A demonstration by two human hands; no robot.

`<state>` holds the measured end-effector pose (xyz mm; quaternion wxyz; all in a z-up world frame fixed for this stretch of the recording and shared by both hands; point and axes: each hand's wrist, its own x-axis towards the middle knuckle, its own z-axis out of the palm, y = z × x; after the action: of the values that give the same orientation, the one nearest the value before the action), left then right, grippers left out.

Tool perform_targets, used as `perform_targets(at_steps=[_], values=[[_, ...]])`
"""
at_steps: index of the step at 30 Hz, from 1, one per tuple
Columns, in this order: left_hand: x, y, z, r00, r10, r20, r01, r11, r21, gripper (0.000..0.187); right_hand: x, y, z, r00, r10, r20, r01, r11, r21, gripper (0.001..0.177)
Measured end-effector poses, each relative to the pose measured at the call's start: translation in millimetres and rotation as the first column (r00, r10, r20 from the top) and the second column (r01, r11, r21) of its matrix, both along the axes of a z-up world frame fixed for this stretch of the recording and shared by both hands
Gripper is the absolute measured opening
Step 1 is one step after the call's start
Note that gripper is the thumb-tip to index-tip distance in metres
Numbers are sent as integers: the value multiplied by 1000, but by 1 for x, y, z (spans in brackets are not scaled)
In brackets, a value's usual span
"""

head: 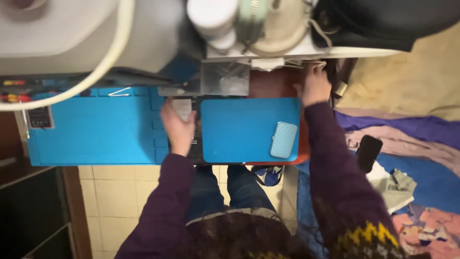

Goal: Organizing electronic repair tools and components at a technical workbench.

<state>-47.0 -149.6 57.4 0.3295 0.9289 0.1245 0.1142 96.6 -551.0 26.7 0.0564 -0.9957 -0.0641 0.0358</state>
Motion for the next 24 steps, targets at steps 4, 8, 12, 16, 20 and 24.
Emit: perform_targets(at_steps=[4,8,12,16,20,24], values=[[3,55,-34,978,200,-59,-201,979,-11,93,-28,55,-25,990,-39,-134,71,966,250,73],[27,82,-67,993,118,23,-117,992,-41,114,-30,110,-88,956,81,-282,89,835,543,91],[38,74,-55,993,73,-90,-93,963,-255,98,-41,155,-65,931,6,-366,252,713,654,95],[41,76,-78,990,97,-101,-109,986,-123,79,-38,144,-83,956,23,-293,218,609,762,93],[48,76,-73,985,120,-122,-130,989,-77,81,-29,134,-101,968,133,-211,117,506,855,86],[54,80,-86,995,78,-57,-82,994,-73,75,-28,138,-103,957,112,-267,202,405,892,84]])
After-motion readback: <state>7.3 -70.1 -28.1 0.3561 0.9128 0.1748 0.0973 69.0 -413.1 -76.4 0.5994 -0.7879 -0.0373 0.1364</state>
